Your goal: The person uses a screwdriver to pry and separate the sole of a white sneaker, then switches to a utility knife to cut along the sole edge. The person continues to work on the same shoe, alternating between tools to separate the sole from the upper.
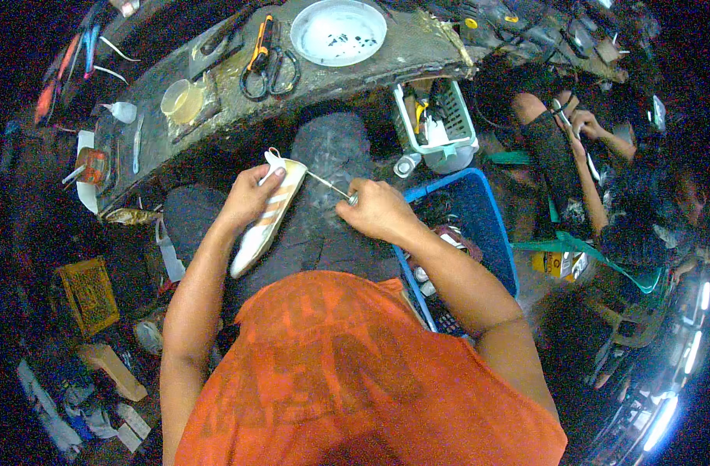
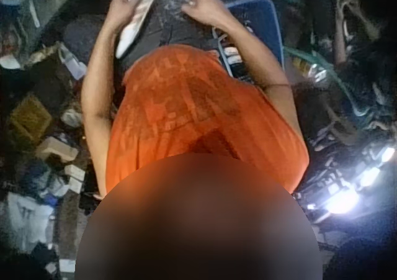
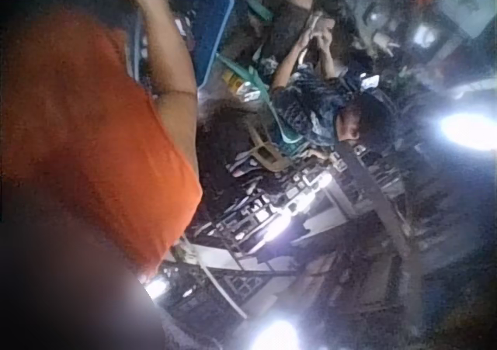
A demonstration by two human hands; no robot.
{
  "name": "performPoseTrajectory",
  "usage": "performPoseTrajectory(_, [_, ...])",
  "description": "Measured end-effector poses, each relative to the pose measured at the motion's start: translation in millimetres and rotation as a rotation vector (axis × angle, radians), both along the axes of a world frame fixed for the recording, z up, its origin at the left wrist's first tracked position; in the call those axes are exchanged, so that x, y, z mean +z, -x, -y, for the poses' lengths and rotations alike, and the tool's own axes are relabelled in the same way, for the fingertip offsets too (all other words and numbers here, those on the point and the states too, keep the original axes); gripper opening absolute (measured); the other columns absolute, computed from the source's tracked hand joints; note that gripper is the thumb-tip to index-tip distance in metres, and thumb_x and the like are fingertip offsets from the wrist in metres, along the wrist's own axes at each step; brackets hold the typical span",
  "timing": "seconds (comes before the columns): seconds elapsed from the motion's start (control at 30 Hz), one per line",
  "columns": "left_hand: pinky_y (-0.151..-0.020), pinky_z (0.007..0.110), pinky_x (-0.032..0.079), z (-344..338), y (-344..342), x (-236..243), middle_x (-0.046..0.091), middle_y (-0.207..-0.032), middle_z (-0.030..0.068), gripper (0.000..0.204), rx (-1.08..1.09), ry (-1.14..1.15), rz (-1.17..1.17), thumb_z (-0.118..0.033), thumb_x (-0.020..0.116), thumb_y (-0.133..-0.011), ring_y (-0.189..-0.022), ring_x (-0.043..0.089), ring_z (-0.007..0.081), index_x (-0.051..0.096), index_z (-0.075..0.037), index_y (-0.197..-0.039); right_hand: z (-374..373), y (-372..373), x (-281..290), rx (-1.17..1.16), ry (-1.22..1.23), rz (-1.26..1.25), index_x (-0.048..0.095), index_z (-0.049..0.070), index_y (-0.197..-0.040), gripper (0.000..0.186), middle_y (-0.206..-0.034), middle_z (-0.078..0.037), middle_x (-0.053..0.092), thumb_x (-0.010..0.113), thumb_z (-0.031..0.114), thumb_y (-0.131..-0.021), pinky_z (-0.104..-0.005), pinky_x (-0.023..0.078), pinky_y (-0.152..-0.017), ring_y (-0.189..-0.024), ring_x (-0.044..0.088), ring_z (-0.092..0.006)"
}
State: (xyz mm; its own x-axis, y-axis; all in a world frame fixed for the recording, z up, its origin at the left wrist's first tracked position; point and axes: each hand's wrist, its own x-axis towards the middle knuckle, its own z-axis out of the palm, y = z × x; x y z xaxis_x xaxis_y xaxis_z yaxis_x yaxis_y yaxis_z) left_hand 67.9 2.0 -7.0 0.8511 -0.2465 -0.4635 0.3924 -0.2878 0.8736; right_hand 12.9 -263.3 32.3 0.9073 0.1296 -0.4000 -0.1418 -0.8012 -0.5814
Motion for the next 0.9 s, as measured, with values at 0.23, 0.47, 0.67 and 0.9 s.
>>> performPoseTrajectory(0.23, [-0.073,0.033,0.052,2,4,-7,0.075,-0.089,0.0038,0.035,-0.087,-0.081,0.108,-0.032,0.064,-0.108,-0.078,0.063,0.0089,0.075,0.001,-0.104,-2,-6,3,0.037,0.095,0.004,0.074,-0.004,-0.102,0.044,-0.095,-0.033,0.074,0.068,0.038,-0.087,-0.0560,0.057,-0.091,-0.096,0.073,-0.0483])
performPoseTrajectory(0.47, [-0.067,0.030,0.050,0,7,-25,0.073,-0.084,0.0020,0.035,-0.019,0.080,-0.006,-0.032,0.062,-0.109,-0.072,0.061,0.0067,0.075,0.000,-0.102,-11,-11,3,0.122,0.184,-0.010,0.072,-0.006,-0.105,0.045,-0.091,-0.031,0.074,0.068,0.035,-0.087,-0.0538,0.057,-0.088,-0.092,0.073,-0.0481])
performPoseTrajectory(0.67, [-0.064,0.031,0.050,2,4,-32,0.072,-0.082,0.0020,0.036,-0.012,0.081,-0.037,-0.032,0.063,-0.109,-0.069,0.061,0.0069,0.075,0.000,-0.100,-17,-3,4,0.160,0.235,0.059,0.072,-0.006,-0.102,0.042,-0.090,-0.032,0.073,0.068,0.034,-0.088,-0.0543,0.058,-0.085,-0.090,0.073,-0.0473])
performPoseTrajectory(0.9, [-0.065,0.030,0.050,4,6,-32,0.073,-0.083,0.0016,0.034,0.001,0.087,-0.043,-0.032,0.062,-0.109,-0.070,0.062,0.0067,0.075,-0.001,-0.102,-14,-8,-1,0.148,0.195,0.058,0.071,-0.005,-0.099,0.040,-0.088,-0.031,0.073,0.067,0.033,-0.088,-0.0556,0.058,-0.084,-0.088,0.073,-0.0474])
